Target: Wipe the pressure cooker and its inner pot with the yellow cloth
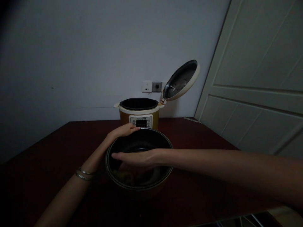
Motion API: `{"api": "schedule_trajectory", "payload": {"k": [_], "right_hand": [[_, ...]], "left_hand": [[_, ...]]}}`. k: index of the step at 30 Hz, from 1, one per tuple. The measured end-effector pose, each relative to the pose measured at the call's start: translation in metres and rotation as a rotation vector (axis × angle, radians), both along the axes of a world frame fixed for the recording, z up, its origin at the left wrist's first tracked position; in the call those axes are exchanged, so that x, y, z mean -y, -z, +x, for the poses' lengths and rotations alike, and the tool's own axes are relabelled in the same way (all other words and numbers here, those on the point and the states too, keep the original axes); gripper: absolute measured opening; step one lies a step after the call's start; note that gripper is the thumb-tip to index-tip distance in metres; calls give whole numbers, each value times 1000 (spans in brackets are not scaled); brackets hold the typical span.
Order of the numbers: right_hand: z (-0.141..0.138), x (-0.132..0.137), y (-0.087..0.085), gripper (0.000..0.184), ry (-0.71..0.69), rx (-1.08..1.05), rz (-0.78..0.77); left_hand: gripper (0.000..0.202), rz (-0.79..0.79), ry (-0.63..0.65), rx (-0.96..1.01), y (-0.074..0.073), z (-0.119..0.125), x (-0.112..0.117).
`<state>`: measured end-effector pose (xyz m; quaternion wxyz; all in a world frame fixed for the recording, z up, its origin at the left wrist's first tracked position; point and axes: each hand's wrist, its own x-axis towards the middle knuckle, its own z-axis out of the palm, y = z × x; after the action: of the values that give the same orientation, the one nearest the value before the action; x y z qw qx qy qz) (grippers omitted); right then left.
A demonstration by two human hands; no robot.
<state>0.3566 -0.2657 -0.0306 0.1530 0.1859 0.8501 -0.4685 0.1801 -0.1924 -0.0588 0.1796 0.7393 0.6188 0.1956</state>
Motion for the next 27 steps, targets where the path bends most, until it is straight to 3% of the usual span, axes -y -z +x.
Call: {"api": "schedule_trajectory", "payload": {"k": [2, 4, 10, 15, 18, 22, 27], "right_hand": [[-3, 10, -6, 73, 144, -31, -247], [0, 16, -11, 69, 230, -100, -298], [49, 19, -39, 51, 2, -152, -12], [88, -20, -54, 56, -128, 92, 122], [92, -52, -59, 61, -138, 194, 293], [73, -76, -61, 57, -125, 288, 580], [32, -78, -36, 35, -225, 297, 1059]], "left_hand": [[47, -3, 10, 9, -1, 1, 1], [48, 6, 17, 17, -1, 1, 1], [49, -9, 8, -18, 0, -1, -2], [49, 24, 29, -5, 2, -2, -1], [48, 12, 27, 15, 1, -1, 1], [47, 28, 35, 7, 1, -1, 1], [46, 46, 51, -25, 0, 0, 1]]}}
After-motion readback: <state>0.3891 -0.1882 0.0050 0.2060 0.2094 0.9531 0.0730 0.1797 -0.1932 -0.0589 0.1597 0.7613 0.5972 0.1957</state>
